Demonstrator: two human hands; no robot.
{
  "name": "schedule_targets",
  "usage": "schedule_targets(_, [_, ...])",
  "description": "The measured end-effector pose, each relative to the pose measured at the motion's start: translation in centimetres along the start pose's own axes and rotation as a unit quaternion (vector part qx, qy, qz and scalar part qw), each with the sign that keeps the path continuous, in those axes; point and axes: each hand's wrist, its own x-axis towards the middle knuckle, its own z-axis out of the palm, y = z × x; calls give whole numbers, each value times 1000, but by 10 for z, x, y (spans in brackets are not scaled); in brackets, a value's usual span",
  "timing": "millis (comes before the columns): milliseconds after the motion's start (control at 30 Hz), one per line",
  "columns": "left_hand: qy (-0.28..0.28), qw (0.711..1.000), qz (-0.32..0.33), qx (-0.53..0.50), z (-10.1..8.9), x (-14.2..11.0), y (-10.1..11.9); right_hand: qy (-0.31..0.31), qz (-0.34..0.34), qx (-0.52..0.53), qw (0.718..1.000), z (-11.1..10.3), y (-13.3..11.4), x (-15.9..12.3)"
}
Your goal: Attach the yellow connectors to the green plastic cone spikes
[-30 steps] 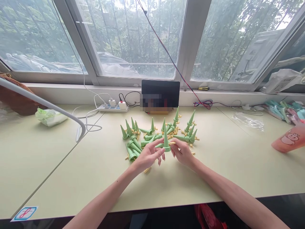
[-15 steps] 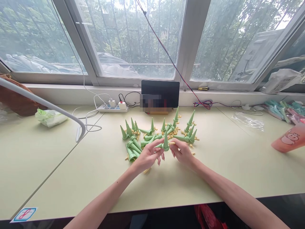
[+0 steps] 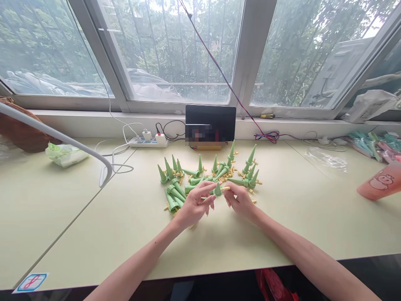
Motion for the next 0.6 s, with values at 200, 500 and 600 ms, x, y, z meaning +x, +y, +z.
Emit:
schedule_targets(200, [6,999,12,35,-2,-1,-1,-4,6,-3,1000,0,-1,0])
schedule_targets(500, [37,994,40,94,1,-2,3,-5,15,-6,1000,1,-1,-2])
schedule_targets(600, [49,992,50,109,2,-3,4,-7,17,-13,1000,2,-1,-3])
